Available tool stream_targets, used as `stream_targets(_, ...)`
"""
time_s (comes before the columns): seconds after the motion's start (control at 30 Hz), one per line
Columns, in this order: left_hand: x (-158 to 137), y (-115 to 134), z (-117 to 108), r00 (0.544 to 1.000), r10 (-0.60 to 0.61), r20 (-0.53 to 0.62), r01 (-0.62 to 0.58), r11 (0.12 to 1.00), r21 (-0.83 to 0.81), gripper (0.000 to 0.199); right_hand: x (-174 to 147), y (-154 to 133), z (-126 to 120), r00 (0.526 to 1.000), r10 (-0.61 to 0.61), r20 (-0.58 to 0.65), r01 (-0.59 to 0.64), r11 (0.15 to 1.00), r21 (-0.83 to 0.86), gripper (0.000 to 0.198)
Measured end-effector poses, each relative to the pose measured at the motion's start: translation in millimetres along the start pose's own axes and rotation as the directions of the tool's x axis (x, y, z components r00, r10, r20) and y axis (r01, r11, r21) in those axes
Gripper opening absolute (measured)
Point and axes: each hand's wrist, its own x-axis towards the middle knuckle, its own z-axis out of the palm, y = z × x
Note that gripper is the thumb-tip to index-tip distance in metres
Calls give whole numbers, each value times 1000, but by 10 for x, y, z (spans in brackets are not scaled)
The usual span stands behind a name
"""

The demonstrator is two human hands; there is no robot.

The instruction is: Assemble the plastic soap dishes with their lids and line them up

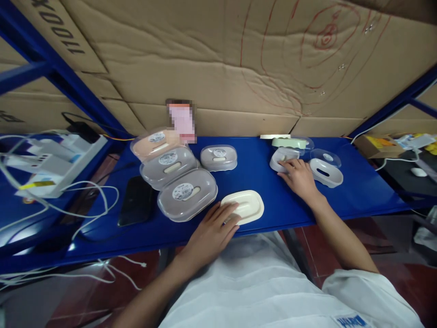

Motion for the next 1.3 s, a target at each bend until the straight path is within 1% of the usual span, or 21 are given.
stream_targets(0.07, -6, -5, -2, 1000, -5, -25, 5, 1000, -20, 18, -55, -65, -64, 995, -98, -6, 98, 988, 119, 39)
stream_targets(0.13, -16, -13, -2, 999, -17, -51, 14, 999, -46, 17, -137, -149, -148, 978, -207, -14, 203, 945, 257, 39)
stream_targets(0.2, -29, -18, -7, 998, -30, -54, 26, 997, -75, 17, -222, -200, -205, 958, -286, 1, 269, 903, 335, 36)
stream_targets(0.27, -39, -19, -17, 999, -31, -40, 27, 994, -103, 17, -296, -213, -221, 955, -297, 10, 275, 895, 351, 33)
stream_targets(0.37, -47, -14, -30, 999, -37, -34, 33, 992, -124, 17, -368, -236, -209, 966, -257, 4, 234, 885, 402, 34)
stream_targets(0.47, -59, -13, -19, 997, -62, -41, 56, 989, -137, 18, -391, -341, -190, 960, -275, 55, 217, 853, 474, 36)
stream_targets(0.53, -71, -14, 1, 996, -78, -47, 70, 986, -149, 20, -384, -427, -165, 950, -302, 74, 234, 850, 472, 40)
stream_targets(0.57, -78, -15, 11, 995, -87, -55, 78, 985, -153, 23, -376, -462, -151, 949, -309, 63, 246, 852, 462, 42)
stream_targets(0.67, -90, -9, 36, 989, -124, -79, 112, 984, -141, 38, -367, -541, -145, 959, -283, -20, 260, 847, 463, 38)
stream_targets(0.73, -87, -2, 43, 985, -142, -92, 132, 985, -110, 48, -396, -615, -197, 958, -281, -53, 269, 825, 497, 39)
stream_targets(0.8, -77, 2, 45, 984, -139, -109, 131, 989, -70, 52, -462, -741, -277, 938, -343, -47, 319, 803, 504, 39)
stream_targets(0.87, -64, -2, 47, 988, -112, -106, 109, 993, -38, 52, -553, -907, -343, 902, -431, -14, 388, 796, 463, 40)
stream_targets(0.93, -56, -14, 54, 994, -80, -76, 78, 997, -26, 45, -646, -1071, -363, 880, -475, -2, 434, 803, 408, 42)
stream_targets(1.0, -55, -31, 67, 997, -58, -54, 56, 998, -27, 39, -722, -1195, -339, 880, -475, -30, 450, 810, 375, 43)
stream_targets(1.07, -59, -46, 84, 997, -46, -57, 45, 999, -28, 36, -770, -1260, -298, 881, -469, -61, 458, 815, 355, 43)
stream_targets(1.13, -62, -55, 96, 997, -42, -67, 40, 999, -25, 35, -781, -1256, -264, 871, -487, -66, 479, 812, 334, 43)
stream_targets(1.2, -62, -56, 100, 996, -44, -73, 43, 999, -26, 34, -741, -1159, -241, 851, -522, -56, 509, 793, 334, 41)
stream_targets(1.23, -60, -54, 97, 996, -50, -71, 48, 998, -28, 34, -698, -1067, -232, 854, -517, -58, 504, 794, 341, 39)
stream_targets(1.27, -57, -51, 93, 996, -57, -67, 56, 998, -30, 34, -641, -944, -219, 873, -483, -69, 475, 809, 346, 36)
stream_targets(1.3, -53, -47, 87, 996, -64, -61, 62, 998, -32, 34, -570, -794, -202, 903, -420, -90, 424, 837, 347, 34)
